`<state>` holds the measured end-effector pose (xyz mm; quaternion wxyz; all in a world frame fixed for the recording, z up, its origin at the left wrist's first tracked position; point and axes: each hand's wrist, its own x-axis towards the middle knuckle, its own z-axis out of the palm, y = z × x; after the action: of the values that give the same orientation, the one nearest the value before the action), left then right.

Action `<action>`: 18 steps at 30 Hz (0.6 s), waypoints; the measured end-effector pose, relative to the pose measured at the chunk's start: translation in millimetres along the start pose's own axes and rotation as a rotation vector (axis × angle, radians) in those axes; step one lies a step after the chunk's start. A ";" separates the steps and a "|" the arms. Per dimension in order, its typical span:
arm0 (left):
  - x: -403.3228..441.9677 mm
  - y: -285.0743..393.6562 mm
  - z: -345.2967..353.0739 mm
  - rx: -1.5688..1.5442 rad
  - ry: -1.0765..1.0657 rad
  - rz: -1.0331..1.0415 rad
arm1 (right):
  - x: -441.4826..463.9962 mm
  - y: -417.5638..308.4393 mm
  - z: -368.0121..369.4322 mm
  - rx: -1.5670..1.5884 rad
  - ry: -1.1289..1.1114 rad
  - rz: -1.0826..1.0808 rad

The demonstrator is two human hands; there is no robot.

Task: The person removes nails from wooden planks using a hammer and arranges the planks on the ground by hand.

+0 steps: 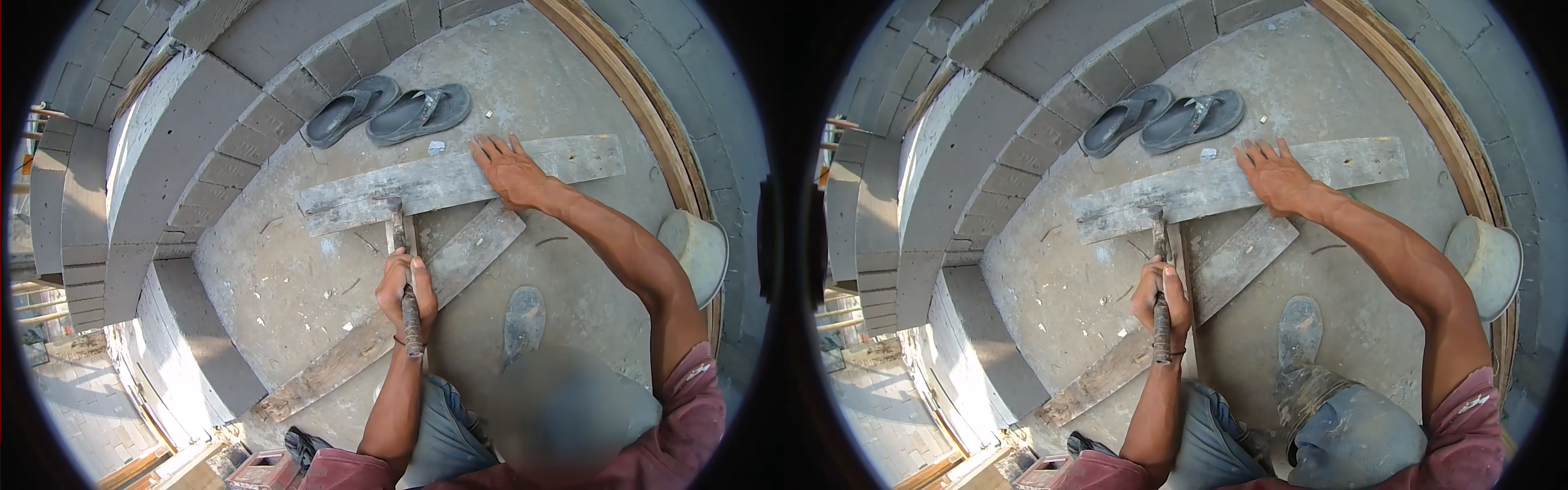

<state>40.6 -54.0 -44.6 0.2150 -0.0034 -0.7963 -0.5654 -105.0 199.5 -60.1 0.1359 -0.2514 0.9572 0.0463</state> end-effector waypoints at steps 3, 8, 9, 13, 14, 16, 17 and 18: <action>1.0 0.5 -2.2 -0.023 0.030 -0.009 | -32.2 -48.8 -59.1 0.166 0.180 -0.221; 2.7 7.5 -9.3 -0.195 0.109 -0.134 | -115.3 -191.2 -99.6 0.718 0.599 -0.955; 2.3 3.1 -10.1 -0.170 0.077 -0.075 | -110.6 -216.9 -92.9 0.754 0.687 -0.928; -20.8 -7.8 5.5 -0.175 0.268 -0.139 | -80.9 -283.0 -73.5 0.859 0.826 -0.430; -31.2 -4.2 15.1 -0.210 0.445 -0.295 | -84.9 -290.0 -71.5 0.904 0.910 -0.273; -7.5 7.2 12.4 -0.037 0.545 -0.124 | -84.1 -294.3 -69.1 0.948 1.000 -0.110; 0.2 4.7 -3.4 -0.114 0.308 -0.086 | -82.7 -293.1 -67.5 0.985 1.083 -0.111; 2.9 1.8 -12.1 -0.188 0.068 -0.052 | -81.8 -292.2 -66.2 1.023 1.164 -0.108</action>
<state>42.5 -65.0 -38.7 0.2257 0.0163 -0.7317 -0.6430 92.1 -26.6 20.6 -0.2876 -0.1875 0.7633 -0.5473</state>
